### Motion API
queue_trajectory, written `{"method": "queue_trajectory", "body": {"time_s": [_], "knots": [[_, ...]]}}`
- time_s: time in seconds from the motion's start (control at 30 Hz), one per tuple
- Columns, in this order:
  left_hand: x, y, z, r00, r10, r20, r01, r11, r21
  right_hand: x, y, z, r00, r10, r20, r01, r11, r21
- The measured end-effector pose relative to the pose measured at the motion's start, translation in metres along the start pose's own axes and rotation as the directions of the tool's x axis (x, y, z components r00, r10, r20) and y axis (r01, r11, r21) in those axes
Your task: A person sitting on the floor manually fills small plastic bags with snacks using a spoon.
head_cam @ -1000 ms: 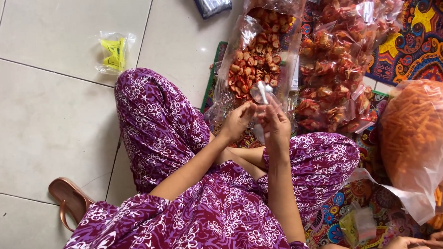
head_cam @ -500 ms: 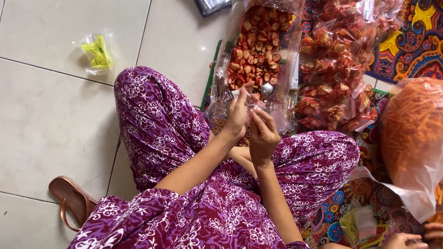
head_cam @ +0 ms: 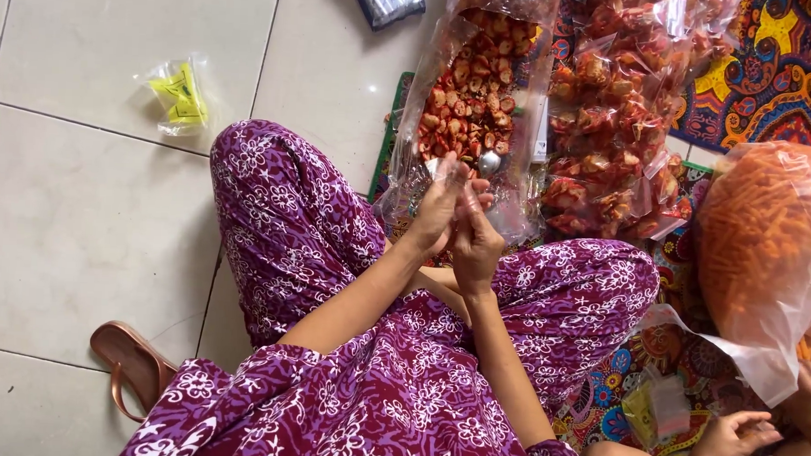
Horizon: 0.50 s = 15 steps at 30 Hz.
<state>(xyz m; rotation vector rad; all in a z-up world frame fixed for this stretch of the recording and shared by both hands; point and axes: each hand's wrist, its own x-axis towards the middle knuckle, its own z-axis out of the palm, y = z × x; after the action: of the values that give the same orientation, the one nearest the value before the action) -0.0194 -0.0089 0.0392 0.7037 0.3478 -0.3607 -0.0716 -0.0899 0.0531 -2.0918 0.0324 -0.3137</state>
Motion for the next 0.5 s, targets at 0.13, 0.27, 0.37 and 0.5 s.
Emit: {"method": "queue_trajectory", "body": {"time_s": [0.13,0.27,0.37,0.5], "knots": [[-0.009,-0.005,-0.003,1.0,0.008,-0.02,-0.009,0.998,-0.062,0.001,-0.019,0.006,0.996,0.084,0.024,-0.084,0.996,-0.004],[-0.007,-0.006,-0.012,0.998,0.001,-0.061,-0.005,0.999,-0.053,-0.005,-0.007,0.008,0.985,0.147,0.093,-0.148,0.989,0.002],[-0.009,0.002,-0.009,0.996,-0.02,-0.084,0.013,0.996,-0.088,-0.001,-0.019,0.006,0.987,0.123,0.1,-0.124,0.992,-0.006],[0.001,-0.013,-0.018,0.996,-0.014,-0.092,0.003,0.994,-0.11,0.002,-0.008,0.002,0.989,-0.048,0.137,0.061,0.994,-0.095]]}}
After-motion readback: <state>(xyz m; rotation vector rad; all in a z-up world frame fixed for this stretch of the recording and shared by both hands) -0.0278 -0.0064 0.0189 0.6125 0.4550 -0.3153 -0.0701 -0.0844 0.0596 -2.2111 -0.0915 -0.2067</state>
